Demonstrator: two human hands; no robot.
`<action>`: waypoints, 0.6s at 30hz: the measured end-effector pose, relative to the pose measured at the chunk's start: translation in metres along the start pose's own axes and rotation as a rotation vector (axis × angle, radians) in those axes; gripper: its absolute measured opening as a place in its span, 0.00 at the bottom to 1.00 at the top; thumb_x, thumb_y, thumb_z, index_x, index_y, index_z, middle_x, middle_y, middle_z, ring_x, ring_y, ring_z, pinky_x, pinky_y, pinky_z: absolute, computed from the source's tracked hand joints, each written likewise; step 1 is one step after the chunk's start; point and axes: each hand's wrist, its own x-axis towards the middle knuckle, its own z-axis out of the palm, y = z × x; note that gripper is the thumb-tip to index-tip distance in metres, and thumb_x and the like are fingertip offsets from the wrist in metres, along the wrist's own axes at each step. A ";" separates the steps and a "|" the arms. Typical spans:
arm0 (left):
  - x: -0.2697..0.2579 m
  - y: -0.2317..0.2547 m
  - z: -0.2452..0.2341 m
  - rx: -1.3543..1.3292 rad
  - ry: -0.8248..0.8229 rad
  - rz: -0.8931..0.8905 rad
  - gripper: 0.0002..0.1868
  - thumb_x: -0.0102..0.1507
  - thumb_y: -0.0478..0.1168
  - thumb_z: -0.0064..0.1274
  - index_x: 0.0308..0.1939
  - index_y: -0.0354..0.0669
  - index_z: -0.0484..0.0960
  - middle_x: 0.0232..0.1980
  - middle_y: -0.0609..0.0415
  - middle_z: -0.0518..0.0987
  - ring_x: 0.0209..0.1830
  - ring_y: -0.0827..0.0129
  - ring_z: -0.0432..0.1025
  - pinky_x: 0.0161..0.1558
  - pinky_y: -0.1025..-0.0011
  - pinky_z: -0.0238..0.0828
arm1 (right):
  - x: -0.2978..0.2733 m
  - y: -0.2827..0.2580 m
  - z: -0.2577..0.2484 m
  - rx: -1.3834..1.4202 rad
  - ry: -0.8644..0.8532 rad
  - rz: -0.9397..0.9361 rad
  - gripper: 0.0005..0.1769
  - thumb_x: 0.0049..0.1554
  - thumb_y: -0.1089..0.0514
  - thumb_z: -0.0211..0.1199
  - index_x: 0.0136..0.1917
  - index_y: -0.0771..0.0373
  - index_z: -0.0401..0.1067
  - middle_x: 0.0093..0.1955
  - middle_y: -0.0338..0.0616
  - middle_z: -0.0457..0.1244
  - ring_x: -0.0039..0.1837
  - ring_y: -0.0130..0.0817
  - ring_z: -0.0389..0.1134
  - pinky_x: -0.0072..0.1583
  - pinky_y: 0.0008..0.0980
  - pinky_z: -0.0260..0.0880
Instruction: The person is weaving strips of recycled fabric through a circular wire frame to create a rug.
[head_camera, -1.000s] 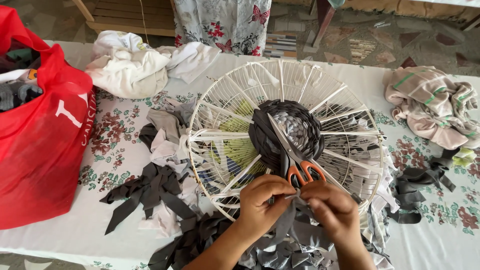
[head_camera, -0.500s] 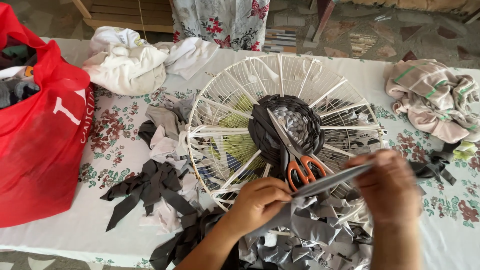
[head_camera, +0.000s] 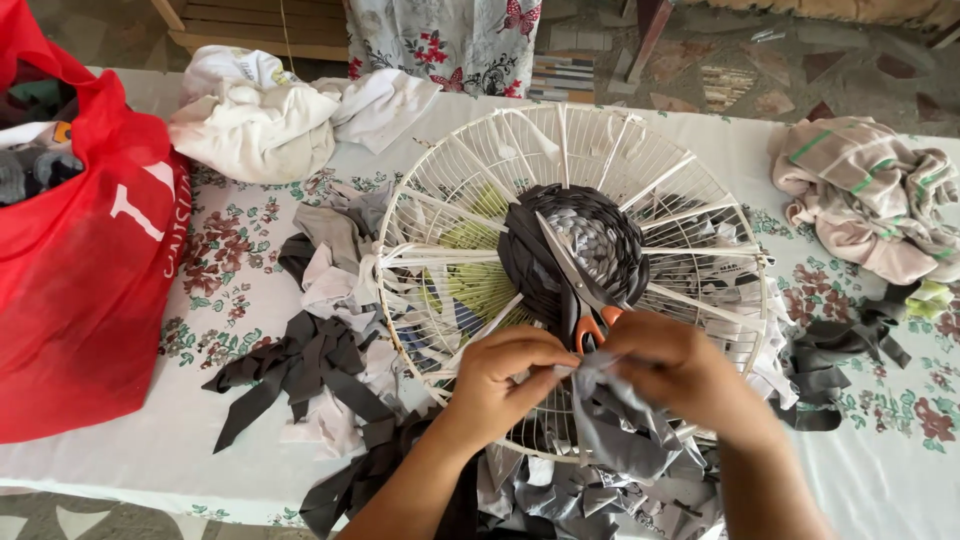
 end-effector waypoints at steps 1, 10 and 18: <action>-0.001 -0.002 -0.003 0.001 -0.002 0.001 0.17 0.54 0.23 0.64 0.43 0.46 0.86 0.41 0.58 0.84 0.21 0.82 0.62 0.23 0.82 0.53 | 0.002 0.003 -0.009 0.001 0.002 -0.001 0.10 0.46 0.71 0.66 0.40 0.62 0.82 0.33 0.35 0.69 0.32 0.21 0.63 0.33 0.20 0.60; 0.011 0.004 -0.037 -0.374 0.234 0.104 0.15 0.61 0.22 0.57 0.47 0.41 0.84 0.47 0.53 0.82 0.24 0.82 0.63 0.25 0.84 0.58 | -0.007 0.063 -0.122 1.129 0.383 -0.189 0.12 0.66 0.52 0.61 0.60 0.51 0.81 0.39 0.29 0.68 0.34 0.13 0.66 0.34 0.12 0.64; 0.000 -0.001 -0.052 -0.424 0.303 0.005 0.09 0.63 0.24 0.55 0.46 0.34 0.80 0.51 0.48 0.78 0.35 0.72 0.76 0.36 0.80 0.74 | -0.005 0.007 -0.071 0.447 0.861 0.055 0.08 0.71 0.55 0.49 0.62 0.46 0.65 0.37 0.23 0.61 0.36 0.14 0.60 0.40 0.14 0.61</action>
